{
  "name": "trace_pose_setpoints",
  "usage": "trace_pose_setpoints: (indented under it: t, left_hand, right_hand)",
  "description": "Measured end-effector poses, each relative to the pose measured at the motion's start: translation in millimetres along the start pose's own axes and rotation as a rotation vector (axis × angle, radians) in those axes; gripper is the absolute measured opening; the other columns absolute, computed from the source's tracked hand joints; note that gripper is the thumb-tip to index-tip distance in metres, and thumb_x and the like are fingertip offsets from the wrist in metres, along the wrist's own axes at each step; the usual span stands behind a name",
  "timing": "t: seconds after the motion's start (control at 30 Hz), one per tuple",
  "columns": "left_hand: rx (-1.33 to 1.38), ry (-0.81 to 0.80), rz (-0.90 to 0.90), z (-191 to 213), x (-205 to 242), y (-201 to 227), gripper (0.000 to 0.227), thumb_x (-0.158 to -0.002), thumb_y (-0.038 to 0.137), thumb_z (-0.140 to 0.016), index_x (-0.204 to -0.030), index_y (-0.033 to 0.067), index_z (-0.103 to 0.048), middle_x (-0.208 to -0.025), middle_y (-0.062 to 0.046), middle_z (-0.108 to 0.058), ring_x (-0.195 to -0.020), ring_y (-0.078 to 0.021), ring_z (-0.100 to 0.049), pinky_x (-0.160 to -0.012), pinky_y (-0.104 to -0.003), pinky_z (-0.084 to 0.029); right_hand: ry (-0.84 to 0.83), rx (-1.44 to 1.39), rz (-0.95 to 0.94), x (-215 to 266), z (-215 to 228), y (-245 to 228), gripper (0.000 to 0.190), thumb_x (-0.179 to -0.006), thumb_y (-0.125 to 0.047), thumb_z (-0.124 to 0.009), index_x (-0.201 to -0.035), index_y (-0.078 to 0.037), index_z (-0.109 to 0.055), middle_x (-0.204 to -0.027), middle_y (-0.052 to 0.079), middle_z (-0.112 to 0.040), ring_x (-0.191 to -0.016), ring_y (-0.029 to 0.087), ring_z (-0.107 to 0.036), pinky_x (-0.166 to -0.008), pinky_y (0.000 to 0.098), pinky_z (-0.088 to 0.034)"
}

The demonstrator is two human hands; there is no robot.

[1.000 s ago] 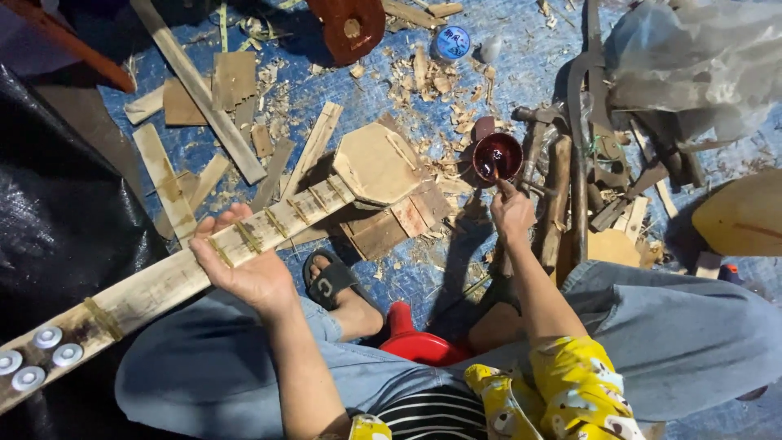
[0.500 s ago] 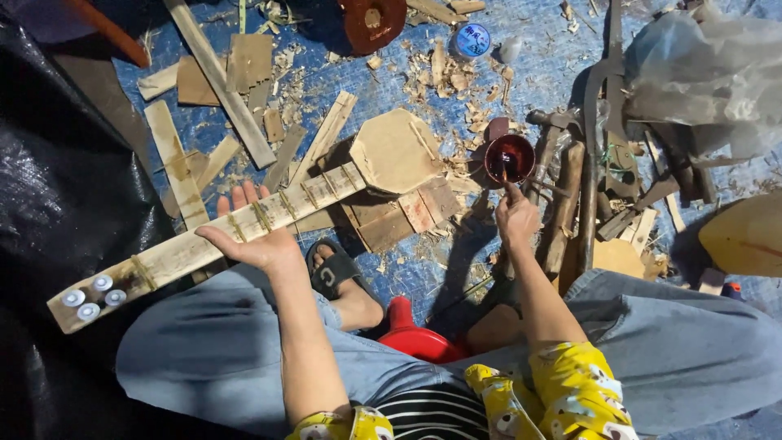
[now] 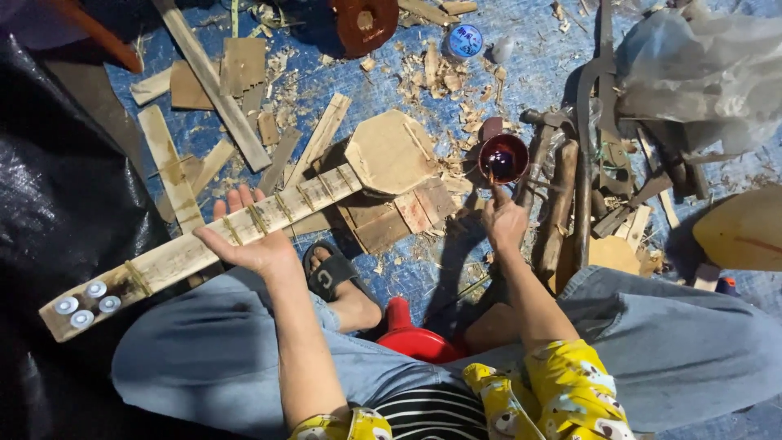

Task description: Preparing wood stain by pouring it into a small container and applying it to the neck of a stringed instrument.

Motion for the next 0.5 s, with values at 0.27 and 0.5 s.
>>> trace_pose_setpoints:
  t: [0.27,0.5]
  left_hand:
    - [-0.023,0.038,0.031,-10.1,11.5,6.9,0.054,-0.078,0.061,-0.075,-0.098,0.0128,-0.061,-0.108,-0.013,-0.064,-0.122,-0.0351,-0.059,-0.119,-0.055,-0.039]
    - [-0.065,0.015,0.013,-53.6,37.9,35.5,0.054,-0.073,0.066,-0.074,-0.089,0.0167,-0.061,-0.094,-0.009,-0.068,-0.106,-0.0294,-0.066,-0.114,-0.055,-0.046]
  right_hand:
    - [0.334,0.126,0.076,-17.3,-17.9,25.8,0.041,-0.101,-0.043,-0.061,-0.138,-0.027,-0.065,-0.109,0.017,-0.062,-0.099,0.04,-0.063,-0.077,0.0574,-0.055]
    - [0.449,-0.56,0.517,-5.9,44.6,-118.5,0.022,-0.101,-0.018,-0.062,-0.119,-0.014,-0.074,-0.098,0.01,-0.071,-0.093,0.03,-0.069,-0.085,0.0415,-0.054]
Point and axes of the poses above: each hand's wrist, its own x-axis away from the middle knuckle, its own z-axis out of the back of the hand, y = z × x, the point moved 6 cm from there along -x, towards the middle knuckle
